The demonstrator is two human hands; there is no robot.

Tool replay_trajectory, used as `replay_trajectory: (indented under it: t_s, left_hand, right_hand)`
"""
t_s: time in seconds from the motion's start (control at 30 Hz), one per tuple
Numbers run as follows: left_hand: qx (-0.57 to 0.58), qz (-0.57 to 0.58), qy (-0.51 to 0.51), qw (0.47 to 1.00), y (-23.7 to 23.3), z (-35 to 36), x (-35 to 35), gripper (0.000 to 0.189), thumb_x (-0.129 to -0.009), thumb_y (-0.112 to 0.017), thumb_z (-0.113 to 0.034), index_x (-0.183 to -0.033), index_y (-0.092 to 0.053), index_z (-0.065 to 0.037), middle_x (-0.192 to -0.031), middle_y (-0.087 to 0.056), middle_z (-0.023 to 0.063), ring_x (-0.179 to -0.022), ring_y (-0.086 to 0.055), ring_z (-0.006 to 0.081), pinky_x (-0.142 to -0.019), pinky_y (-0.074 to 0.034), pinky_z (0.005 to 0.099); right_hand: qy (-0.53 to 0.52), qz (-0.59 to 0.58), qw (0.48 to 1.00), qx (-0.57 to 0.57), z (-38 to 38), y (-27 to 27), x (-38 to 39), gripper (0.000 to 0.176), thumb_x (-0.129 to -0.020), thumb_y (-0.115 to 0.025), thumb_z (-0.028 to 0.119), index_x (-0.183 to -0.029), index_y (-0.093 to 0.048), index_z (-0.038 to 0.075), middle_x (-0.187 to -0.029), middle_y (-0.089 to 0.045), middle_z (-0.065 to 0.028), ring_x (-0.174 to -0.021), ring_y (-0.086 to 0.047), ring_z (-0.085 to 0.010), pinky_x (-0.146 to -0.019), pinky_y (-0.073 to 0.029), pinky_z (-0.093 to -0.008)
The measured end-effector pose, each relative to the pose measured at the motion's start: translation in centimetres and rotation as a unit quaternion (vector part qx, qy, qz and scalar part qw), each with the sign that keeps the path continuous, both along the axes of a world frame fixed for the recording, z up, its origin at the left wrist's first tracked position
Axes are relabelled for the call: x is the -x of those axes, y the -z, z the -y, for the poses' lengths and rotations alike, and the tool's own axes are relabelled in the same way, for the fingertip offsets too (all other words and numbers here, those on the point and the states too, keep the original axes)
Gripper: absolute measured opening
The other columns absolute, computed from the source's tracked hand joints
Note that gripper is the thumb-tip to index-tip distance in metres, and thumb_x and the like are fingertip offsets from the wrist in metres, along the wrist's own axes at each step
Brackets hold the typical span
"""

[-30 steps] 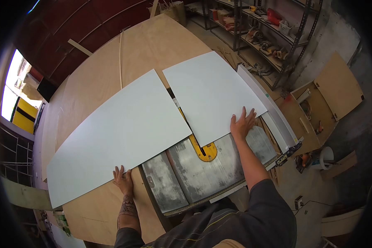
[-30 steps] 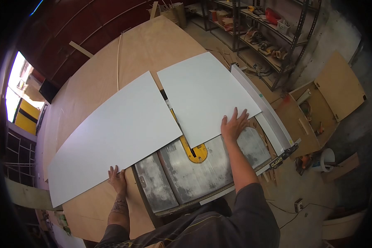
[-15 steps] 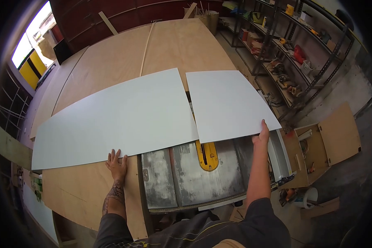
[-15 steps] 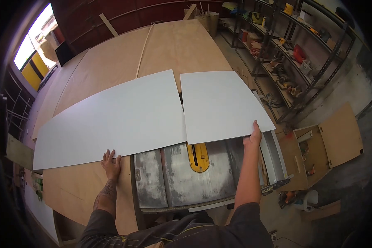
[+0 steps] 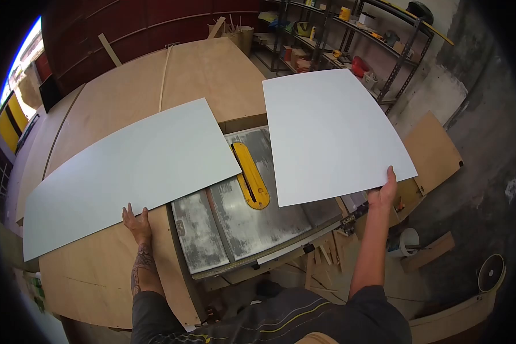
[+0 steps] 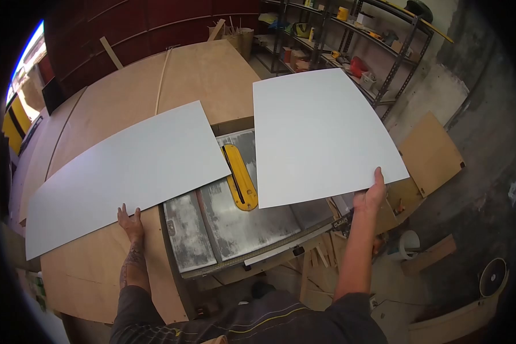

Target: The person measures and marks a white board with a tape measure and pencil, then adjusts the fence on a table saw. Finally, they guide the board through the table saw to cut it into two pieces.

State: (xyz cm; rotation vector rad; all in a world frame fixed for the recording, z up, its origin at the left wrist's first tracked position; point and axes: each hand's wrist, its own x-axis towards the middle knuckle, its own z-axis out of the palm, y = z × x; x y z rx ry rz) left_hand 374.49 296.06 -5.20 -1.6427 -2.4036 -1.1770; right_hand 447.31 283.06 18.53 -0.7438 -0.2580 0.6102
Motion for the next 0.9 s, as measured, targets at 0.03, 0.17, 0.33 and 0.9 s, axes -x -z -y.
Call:
replay_trajectory:
  t_s: [0.03, 0.17, 0.33, 0.9]
  left_hand:
    - [0.009, -0.001, 0.025, 1.0, 0.3, 0.2, 0.8, 0.075, -0.097, -0.071, -0.043, -0.157, -0.041, -0.008, -0.163, -0.035, 0.0231, -0.153, -0.027, 0.0397, -0.125, -0.025, 0.053]
    - [-0.028, 0.009, 0.093, 0.995, 1.1, 3.5, 2.1, 0.077, -0.098, -0.069, -0.043, -0.157, -0.039, -0.003, -0.161, -0.036, 0.0252, -0.152, -0.03, 0.0405, -0.125, -0.025, 0.0527]
    - [-0.01, -0.006, 0.177, 0.984, 1.6, 9.2, 2.6, 0.079, -0.099, -0.068, -0.042, -0.156, -0.037, 0.003, -0.159, -0.039, 0.0264, -0.15, -0.033, 0.0414, -0.123, -0.028, 0.0495]
    - [0.068, 0.077, 0.182, 0.978, 0.2, 24.9, 1.7, 0.08, -0.1, -0.069, -0.04, -0.157, -0.035, 0.003, -0.161, -0.037, 0.024, -0.15, -0.036, 0.0391, -0.124, -0.03, 0.0461]
  right_hand:
    - [0.016, 0.01, 1.0, -0.004, 4.3, -0.7, -2.1, 0.048, -0.108, -0.052, 0.027, -0.146, -0.047, -0.002, -0.145, -0.057, -0.0159, -0.133, -0.056, -0.0322, -0.112, -0.047, -0.0485]
    - [0.179, 0.069, 0.981, 0.035, 23.5, -6.7, -5.0, 0.049, -0.108, -0.054, 0.027, -0.142, -0.048, -0.008, -0.138, -0.06, -0.0195, -0.123, -0.062, -0.0342, -0.103, -0.054, -0.0487]
    - [0.37, 0.158, 0.903, 0.153, 43.1, -12.9, -1.7, 0.051, -0.106, -0.059, 0.024, -0.141, -0.048, -0.012, -0.138, -0.059, -0.0209, -0.122, -0.063, -0.035, -0.1, -0.056, -0.0498]
    - [0.252, 0.06, 0.865, 0.431, 49.7, 10.6, -5.3, 0.046, -0.102, -0.062, 0.013, -0.141, -0.054, -0.01, -0.137, -0.064, -0.0213, -0.121, -0.065, -0.0349, -0.1, -0.053, -0.0447]
